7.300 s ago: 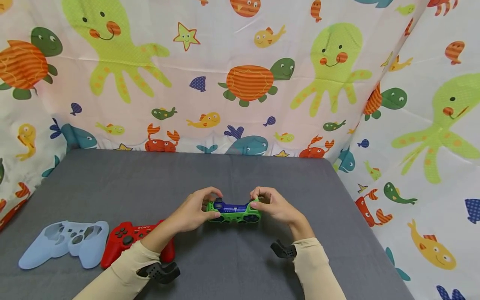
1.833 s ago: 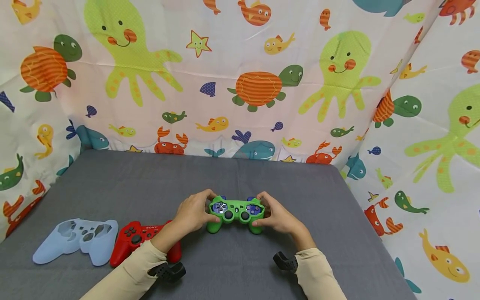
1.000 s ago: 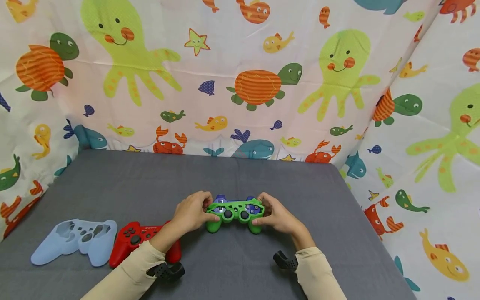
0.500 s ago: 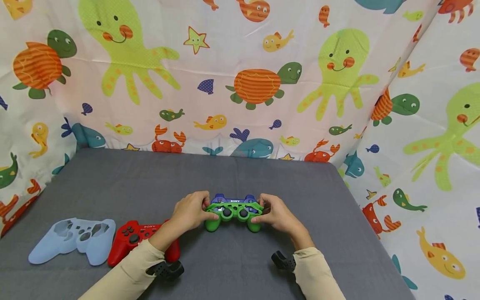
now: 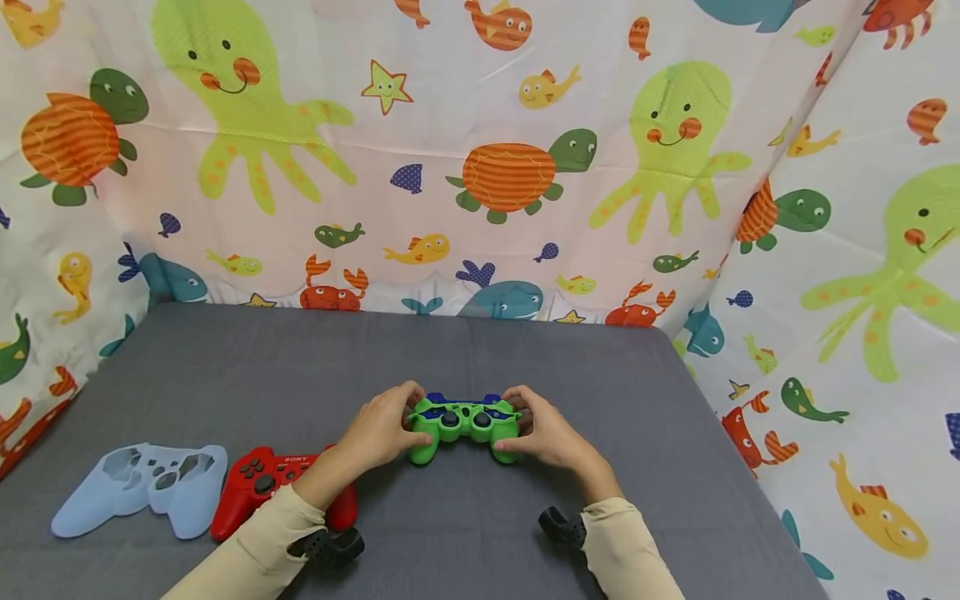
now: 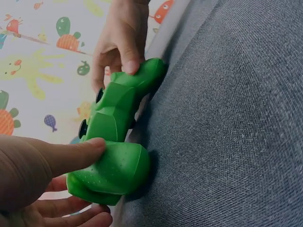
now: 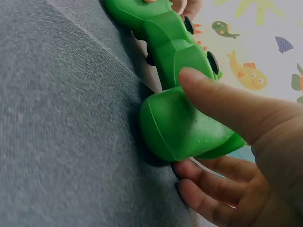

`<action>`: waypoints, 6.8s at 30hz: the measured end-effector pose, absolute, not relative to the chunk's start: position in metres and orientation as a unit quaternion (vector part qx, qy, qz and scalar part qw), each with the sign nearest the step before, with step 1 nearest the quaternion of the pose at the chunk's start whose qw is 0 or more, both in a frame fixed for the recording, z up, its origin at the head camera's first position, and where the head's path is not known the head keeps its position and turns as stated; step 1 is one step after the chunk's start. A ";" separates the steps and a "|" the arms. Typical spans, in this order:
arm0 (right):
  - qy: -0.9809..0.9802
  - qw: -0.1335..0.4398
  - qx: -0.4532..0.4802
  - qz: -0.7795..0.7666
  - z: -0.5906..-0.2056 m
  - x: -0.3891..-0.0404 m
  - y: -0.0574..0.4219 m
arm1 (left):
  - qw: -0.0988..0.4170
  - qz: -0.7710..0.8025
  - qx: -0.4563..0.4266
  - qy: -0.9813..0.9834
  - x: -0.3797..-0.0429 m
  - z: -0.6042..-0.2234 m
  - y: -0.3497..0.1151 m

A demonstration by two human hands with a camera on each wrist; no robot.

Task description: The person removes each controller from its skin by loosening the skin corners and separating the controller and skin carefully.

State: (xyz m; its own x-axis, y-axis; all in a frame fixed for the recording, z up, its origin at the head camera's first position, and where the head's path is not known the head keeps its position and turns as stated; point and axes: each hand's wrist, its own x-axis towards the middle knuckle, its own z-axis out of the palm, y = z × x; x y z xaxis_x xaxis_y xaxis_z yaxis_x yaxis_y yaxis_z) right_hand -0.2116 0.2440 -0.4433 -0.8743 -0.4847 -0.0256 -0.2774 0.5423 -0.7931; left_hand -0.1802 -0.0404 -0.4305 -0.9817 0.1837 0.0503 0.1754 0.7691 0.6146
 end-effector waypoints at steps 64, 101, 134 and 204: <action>0.923 0.077 -0.231 -0.299 -0.424 -0.199 0.228 | -0.048 0.394 0.152 0.905 -0.170 -0.433 -0.018; 0.903 0.148 -0.247 -0.320 -0.423 -0.198 0.228 | 0.022 0.534 0.082 0.841 -0.171 -0.431 -0.019; 0.873 0.196 -0.199 -0.399 -0.425 -0.205 0.234 | 0.065 0.440 0.188 0.876 -0.177 -0.423 -0.032; 0.824 0.162 -0.234 -0.490 -0.429 -0.207 0.232 | 0.045 0.431 0.140 0.891 -0.179 -0.428 -0.036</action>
